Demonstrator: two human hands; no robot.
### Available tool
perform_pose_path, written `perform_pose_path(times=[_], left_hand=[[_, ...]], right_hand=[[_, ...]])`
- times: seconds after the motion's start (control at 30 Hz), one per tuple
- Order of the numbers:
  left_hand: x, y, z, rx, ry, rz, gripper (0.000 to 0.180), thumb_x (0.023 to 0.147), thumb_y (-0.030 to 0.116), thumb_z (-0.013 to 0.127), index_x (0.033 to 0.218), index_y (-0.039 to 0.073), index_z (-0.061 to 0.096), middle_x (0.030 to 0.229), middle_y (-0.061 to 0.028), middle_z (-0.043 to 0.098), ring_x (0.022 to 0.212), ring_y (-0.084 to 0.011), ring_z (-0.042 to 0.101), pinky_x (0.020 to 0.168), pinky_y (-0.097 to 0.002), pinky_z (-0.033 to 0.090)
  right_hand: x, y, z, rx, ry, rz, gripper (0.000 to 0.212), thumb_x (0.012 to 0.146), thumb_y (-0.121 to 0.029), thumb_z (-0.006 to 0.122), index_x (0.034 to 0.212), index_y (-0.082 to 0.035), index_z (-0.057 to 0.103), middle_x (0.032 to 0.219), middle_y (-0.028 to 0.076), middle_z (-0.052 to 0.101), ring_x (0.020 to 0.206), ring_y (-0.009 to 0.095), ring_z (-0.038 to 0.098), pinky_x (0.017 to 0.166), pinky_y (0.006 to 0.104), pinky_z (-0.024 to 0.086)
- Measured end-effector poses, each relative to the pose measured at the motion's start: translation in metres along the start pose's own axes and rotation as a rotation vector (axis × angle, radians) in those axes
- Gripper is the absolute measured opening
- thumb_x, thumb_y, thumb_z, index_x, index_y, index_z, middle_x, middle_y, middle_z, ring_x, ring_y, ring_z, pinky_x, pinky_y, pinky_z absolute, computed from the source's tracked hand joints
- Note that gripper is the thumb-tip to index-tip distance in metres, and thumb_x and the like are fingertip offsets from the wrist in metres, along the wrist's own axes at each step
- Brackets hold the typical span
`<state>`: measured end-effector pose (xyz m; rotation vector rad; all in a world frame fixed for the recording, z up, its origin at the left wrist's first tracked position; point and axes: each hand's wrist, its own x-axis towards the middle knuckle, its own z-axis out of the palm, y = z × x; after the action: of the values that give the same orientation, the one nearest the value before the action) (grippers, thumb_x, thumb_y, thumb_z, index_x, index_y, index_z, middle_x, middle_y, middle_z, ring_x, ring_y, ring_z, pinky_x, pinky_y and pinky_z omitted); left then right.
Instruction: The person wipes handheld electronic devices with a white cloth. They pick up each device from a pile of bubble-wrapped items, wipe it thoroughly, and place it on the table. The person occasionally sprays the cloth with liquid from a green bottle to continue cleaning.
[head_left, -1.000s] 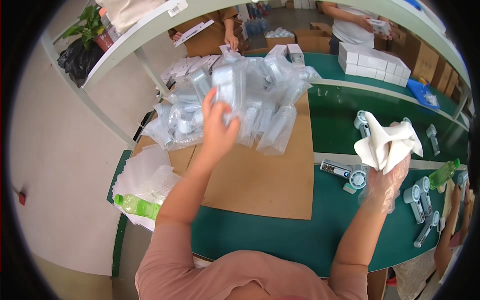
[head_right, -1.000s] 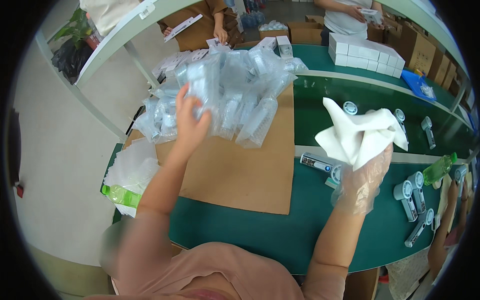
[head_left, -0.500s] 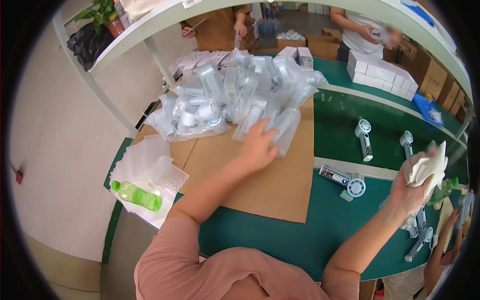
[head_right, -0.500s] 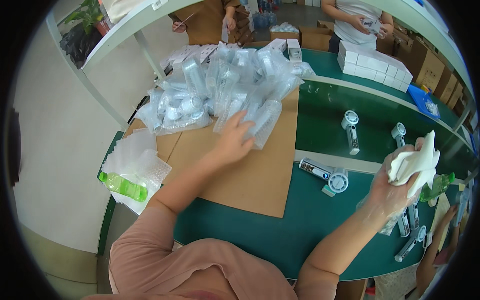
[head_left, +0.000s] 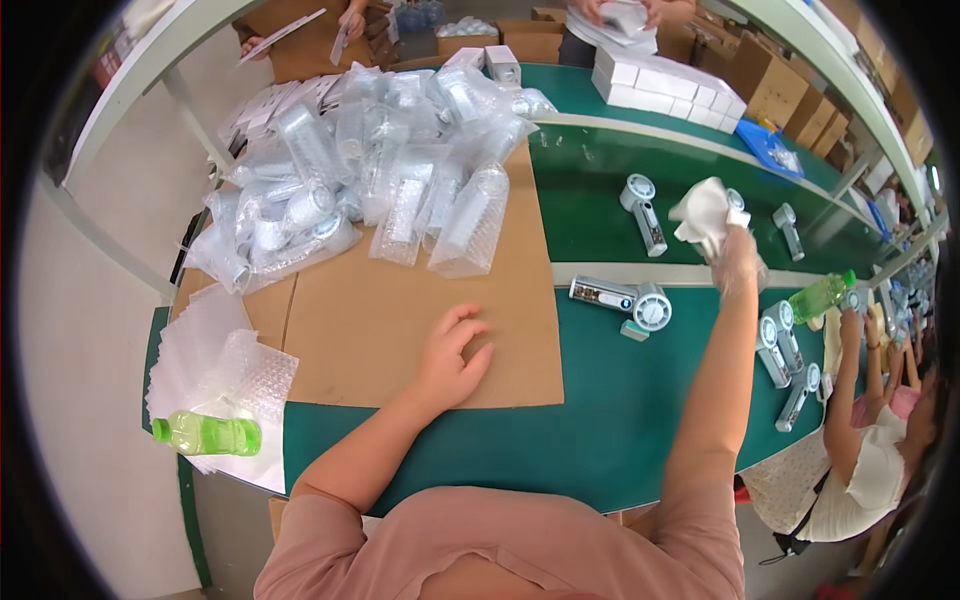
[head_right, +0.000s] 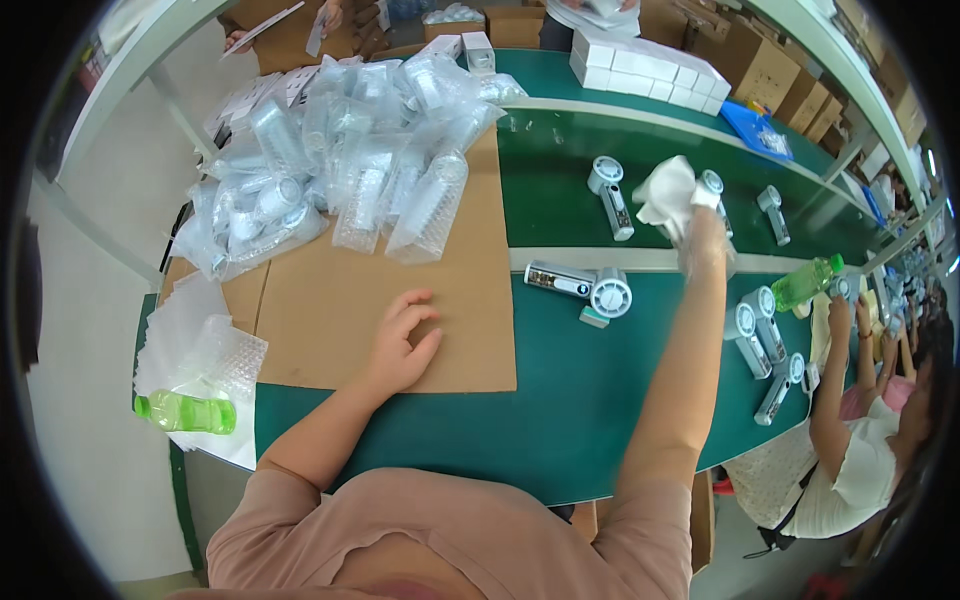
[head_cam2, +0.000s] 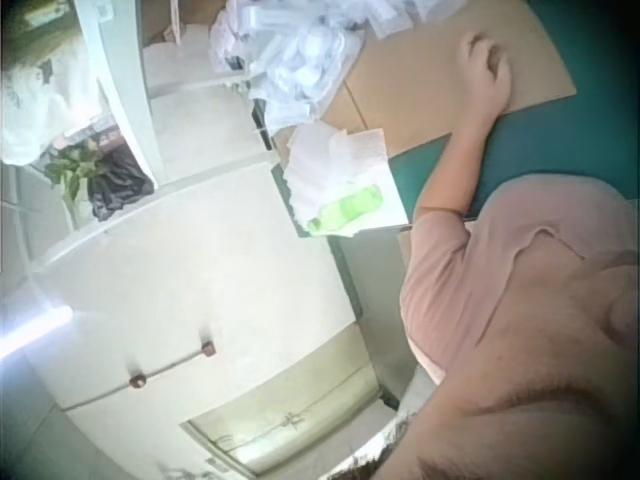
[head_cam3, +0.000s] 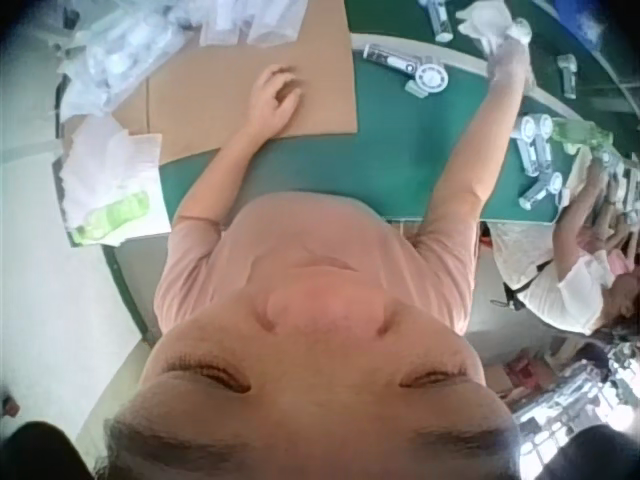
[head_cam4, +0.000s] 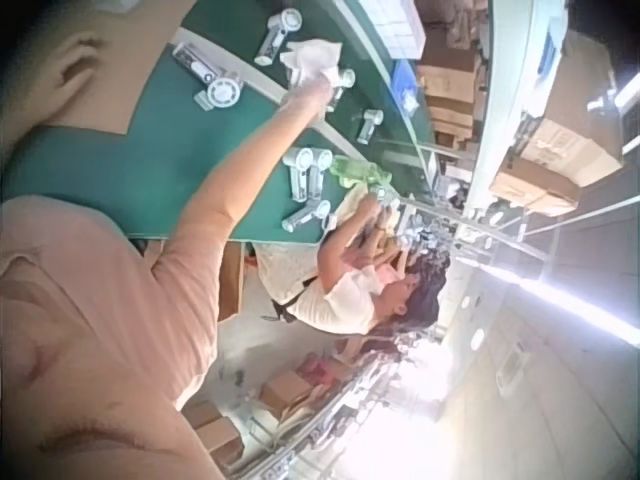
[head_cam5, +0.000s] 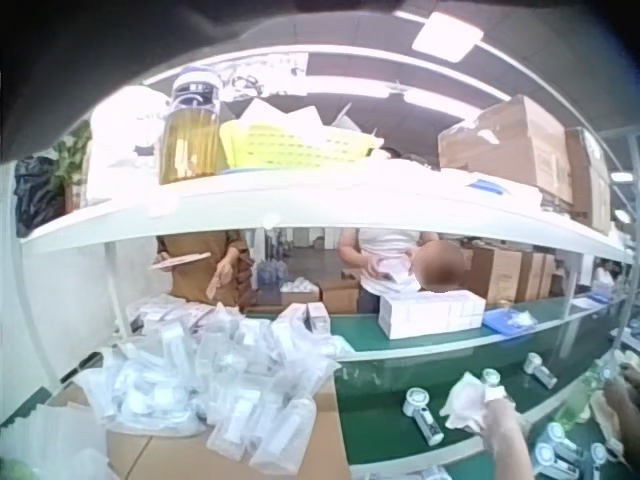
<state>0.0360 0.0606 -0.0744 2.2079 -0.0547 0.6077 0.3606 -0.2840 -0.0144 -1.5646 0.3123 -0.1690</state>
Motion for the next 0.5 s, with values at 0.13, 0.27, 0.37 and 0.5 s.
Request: perform_pose_path(times=[0.13, 0.27, 0.37, 0.5], left_hand=[[-0.002, -0.007, -0.003, -0.057, -0.008, -0.042, 0.021, 0.079, 0.008, 0.065, 0.099, 0.002, 0.062, 0.121, -0.0172, 0.055, 0.109, -0.0341, 0.054, 0.090, -0.0386, 0.045], [-0.002, -0.010, 0.001, -0.102, -0.017, -0.058, 0.019, 0.080, 0.009, 0.064, 0.098, 0.003, 0.062, 0.117, -0.0145, 0.056, 0.106, -0.0338, 0.055, 0.087, -0.0407, 0.046], [-0.003, -0.011, -0.005, -0.019, -0.003, -0.016, 0.019, 0.081, 0.011, 0.063, 0.098, 0.004, 0.062, 0.116, -0.0132, 0.057, 0.105, -0.0337, 0.055, 0.088, -0.0412, 0.045], [-0.002, -0.011, -0.003, -0.080, -0.023, 0.009, 0.019, 0.081, 0.012, 0.063, 0.098, 0.004, 0.062, 0.113, -0.0126, 0.057, 0.105, -0.0332, 0.055, 0.090, -0.0420, 0.044]], right_hand=[[0.047, 0.025, 0.005, -0.498, -0.026, -0.358, 0.043, 0.088, -0.034, 0.050, 0.110, 0.002, 0.056, 0.103, 0.021, 0.063, 0.096, 0.034, 0.060, 0.079, 0.0418, 0.048], [0.034, 0.026, 0.061, -1.304, -0.362, -0.653, 0.048, 0.087, -0.039, 0.048, 0.114, -0.001, 0.056, 0.112, 0.027, 0.060, 0.108, 0.044, 0.055, 0.088, 0.0477, 0.046], [-0.057, -0.005, 0.115, -1.432, -0.598, -0.649, 0.046, 0.087, -0.037, 0.050, 0.114, -0.001, 0.054, 0.114, 0.028, 0.059, 0.110, 0.045, 0.055, 0.093, 0.0469, 0.046], [-0.014, 0.027, 0.108, -1.472, -0.389, -0.576, 0.050, 0.084, -0.038, 0.056, 0.115, 0.000, 0.053, 0.110, 0.026, 0.062, 0.101, 0.039, 0.062, 0.088, 0.0442, 0.049]])
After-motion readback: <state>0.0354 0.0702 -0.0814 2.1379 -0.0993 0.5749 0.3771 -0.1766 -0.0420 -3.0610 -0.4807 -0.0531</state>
